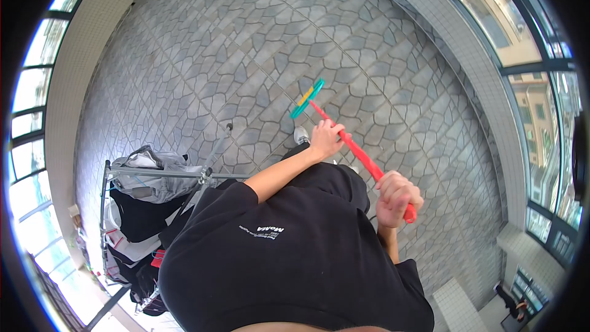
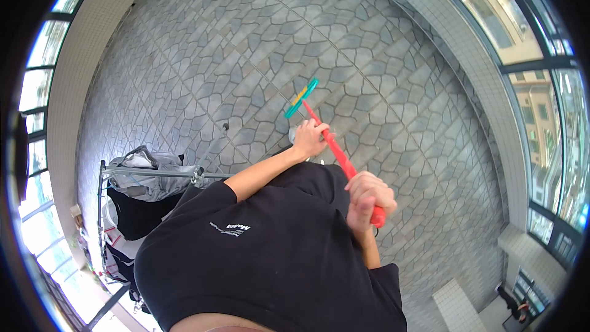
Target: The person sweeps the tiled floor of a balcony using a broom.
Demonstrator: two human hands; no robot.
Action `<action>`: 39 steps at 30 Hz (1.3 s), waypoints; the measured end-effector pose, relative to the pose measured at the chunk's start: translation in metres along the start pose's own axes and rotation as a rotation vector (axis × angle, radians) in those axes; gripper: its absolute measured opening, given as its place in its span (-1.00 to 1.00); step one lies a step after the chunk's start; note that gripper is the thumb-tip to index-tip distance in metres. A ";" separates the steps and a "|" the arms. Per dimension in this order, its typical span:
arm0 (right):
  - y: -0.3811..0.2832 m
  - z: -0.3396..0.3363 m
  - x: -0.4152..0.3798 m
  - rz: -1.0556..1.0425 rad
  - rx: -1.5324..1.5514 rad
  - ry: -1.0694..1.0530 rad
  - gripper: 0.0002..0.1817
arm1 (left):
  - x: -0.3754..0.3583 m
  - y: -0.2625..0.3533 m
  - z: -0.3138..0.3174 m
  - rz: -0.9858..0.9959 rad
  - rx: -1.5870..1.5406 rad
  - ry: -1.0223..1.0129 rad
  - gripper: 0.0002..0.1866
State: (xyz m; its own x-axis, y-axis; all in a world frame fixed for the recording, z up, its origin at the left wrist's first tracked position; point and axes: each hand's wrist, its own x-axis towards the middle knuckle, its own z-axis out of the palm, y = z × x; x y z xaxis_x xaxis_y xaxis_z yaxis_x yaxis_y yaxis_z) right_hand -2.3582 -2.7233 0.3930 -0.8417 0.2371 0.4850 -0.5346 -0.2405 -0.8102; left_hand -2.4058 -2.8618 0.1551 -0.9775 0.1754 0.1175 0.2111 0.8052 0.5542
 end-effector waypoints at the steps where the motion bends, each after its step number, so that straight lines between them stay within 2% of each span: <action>1: 0.010 0.017 0.002 0.022 0.014 -0.042 -0.47 | 0.001 -0.028 0.003 -0.069 0.042 -0.019 -0.68; 2: 0.021 0.034 0.002 0.017 0.028 -0.108 -0.50 | -0.001 -0.053 0.003 -0.090 0.039 0.004 -0.68; 4: 0.039 0.064 0.004 0.061 0.079 -0.247 -0.52 | -0.013 -0.102 0.001 -0.124 0.057 -0.104 -0.69; 5: 0.044 0.074 0.006 0.077 0.091 -0.269 -0.52 | -0.020 -0.124 0.000 -0.186 -0.042 -0.191 -0.64; 7: 0.059 0.090 0.017 0.126 0.168 -0.369 -0.53 | -0.033 -0.157 0.000 -0.246 -0.101 -0.185 -0.62; 9: 0.073 0.103 0.027 0.179 0.197 -0.391 -0.53 | -0.041 -0.178 -0.006 -0.362 -0.192 -0.235 -0.57; 12: 0.098 0.123 0.047 0.276 0.238 -0.425 -0.54 | -0.050 -0.218 -0.011 -0.386 -0.295 -0.279 -0.56; 18: 0.160 0.171 0.090 0.433 0.318 -0.621 -0.62 | -0.056 -0.255 -0.022 -0.512 -0.288 -0.171 -0.65; 20: 0.188 0.196 0.115 0.299 0.266 -0.789 -0.66 | -0.038 -0.267 -0.037 -0.531 -0.283 -0.158 -0.69; 22: 0.216 0.221 0.142 0.246 0.244 -0.826 -0.67 | -0.003 -0.258 -0.073 -0.475 -0.077 0.035 -0.74; 24: 0.242 0.244 0.175 0.094 0.320 -0.871 -0.66 | 0.029 -0.276 -0.084 -0.572 -0.114 0.007 -0.76; 26: 0.267 0.266 0.213 0.089 0.370 -0.904 -0.67 | 0.075 -0.298 -0.110 -0.584 0.019 0.057 -0.76; 28: 0.291 0.291 0.257 0.046 0.432 -0.986 -0.69 | 0.132 -0.333 -0.141 -0.572 0.073 0.055 -0.76; 30: 0.320 0.314 0.296 0.035 0.460 -1.001 -0.72 | 0.193 -0.373 -0.170 -0.473 0.125 0.090 -0.77; 32: 0.344 0.343 0.331 0.128 0.591 -0.868 -0.73 | 0.256 -0.400 -0.207 -0.536 0.091 0.255 -0.76; 35: 0.379 0.387 0.377 0.057 0.643 -0.860 -0.73 | 0.334 -0.448 -0.247 -0.588 0.016 0.539 -0.67; 36: 0.399 0.399 0.381 0.048 0.635 -0.817 -0.72 | 0.350 -0.457 -0.250 -0.646 -0.061 0.666 -0.61; 37: 0.419 0.415 0.382 0.037 0.633 -0.770 -0.71 | 0.358 -0.459 -0.247 -0.669 -0.042 0.659 -0.61; 39: 0.467 0.449 0.373 0.044 0.573 -0.621 -0.71 | 0.374 -0.469 -0.248 -0.854 -0.178 0.903 -0.50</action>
State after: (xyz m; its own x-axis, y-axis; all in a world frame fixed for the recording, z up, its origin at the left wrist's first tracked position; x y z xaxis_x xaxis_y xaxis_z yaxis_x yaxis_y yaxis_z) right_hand -2.9556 -3.1701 0.3438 -0.6615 -0.3037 0.6857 -0.3151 -0.7172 -0.6216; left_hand -2.8714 -3.3148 0.1434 -0.4696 -0.8701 0.1493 -0.4242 0.3707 0.8262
